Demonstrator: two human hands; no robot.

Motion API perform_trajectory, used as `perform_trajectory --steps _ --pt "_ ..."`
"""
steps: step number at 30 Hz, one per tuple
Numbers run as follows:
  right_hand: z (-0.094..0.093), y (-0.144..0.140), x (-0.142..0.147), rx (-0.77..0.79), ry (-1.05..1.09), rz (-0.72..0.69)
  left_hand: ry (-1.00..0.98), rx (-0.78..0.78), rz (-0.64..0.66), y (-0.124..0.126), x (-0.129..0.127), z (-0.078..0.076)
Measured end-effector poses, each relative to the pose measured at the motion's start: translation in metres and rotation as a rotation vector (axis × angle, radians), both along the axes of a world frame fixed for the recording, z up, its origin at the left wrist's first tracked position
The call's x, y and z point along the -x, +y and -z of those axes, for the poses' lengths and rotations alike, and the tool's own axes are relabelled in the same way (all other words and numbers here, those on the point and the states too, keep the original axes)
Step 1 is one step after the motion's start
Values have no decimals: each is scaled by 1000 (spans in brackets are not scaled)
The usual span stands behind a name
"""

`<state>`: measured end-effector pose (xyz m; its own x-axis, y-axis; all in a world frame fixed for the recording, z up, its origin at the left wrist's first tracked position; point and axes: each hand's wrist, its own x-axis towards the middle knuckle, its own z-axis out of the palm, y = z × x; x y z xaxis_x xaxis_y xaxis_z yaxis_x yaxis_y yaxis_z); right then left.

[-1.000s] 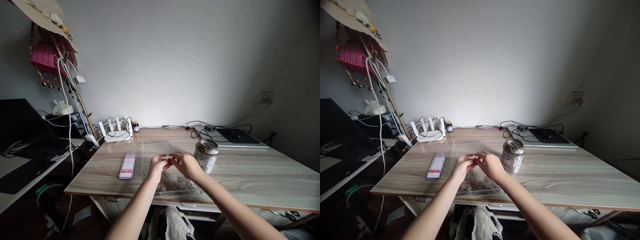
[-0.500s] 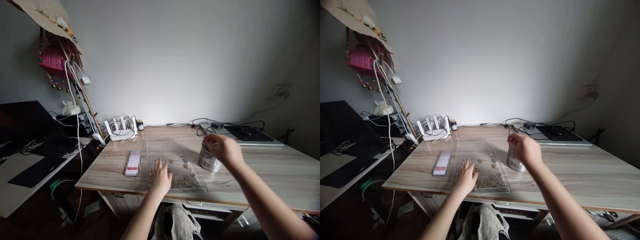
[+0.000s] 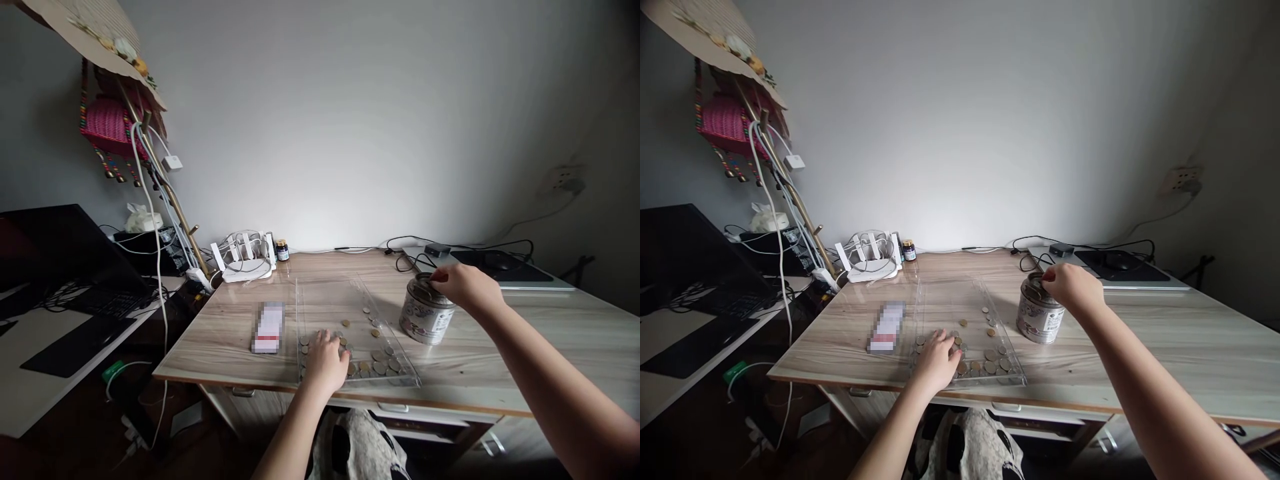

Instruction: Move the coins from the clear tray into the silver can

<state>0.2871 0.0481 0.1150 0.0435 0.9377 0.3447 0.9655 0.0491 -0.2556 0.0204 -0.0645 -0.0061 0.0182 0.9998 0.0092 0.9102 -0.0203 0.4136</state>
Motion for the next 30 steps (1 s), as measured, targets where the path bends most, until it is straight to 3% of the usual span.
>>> perform_trajectory --steps 3,5,8,10,14,20,24,27,30 --pt "5 -20 20 -236 -15 -82 6 3 -8 0 -1 -1" --pt "18 -34 41 -281 -22 -247 19 -9 -13 -1 -1 -2" --pt "48 -46 78 -47 -51 -589 29 -32 -17 -2 -2 -3" --pt "68 -43 99 102 -88 -722 24 -42 -28 -2 -2 -4" --pt "94 -18 127 251 -148 -671 23 -56 -46 -4 -2 -6" --pt "109 8 148 347 -159 -570 59 -72 -43 -4 -2 -6" --pt "94 -5 144 301 -144 -538 55 -91 -35 -4 -2 -4" --pt "53 -19 115 67 -51 -445 47 -87 -40 -3 -2 -2" --pt "8 -19 67 -173 101 -223 34 -106 -23 -2 -2 -2"
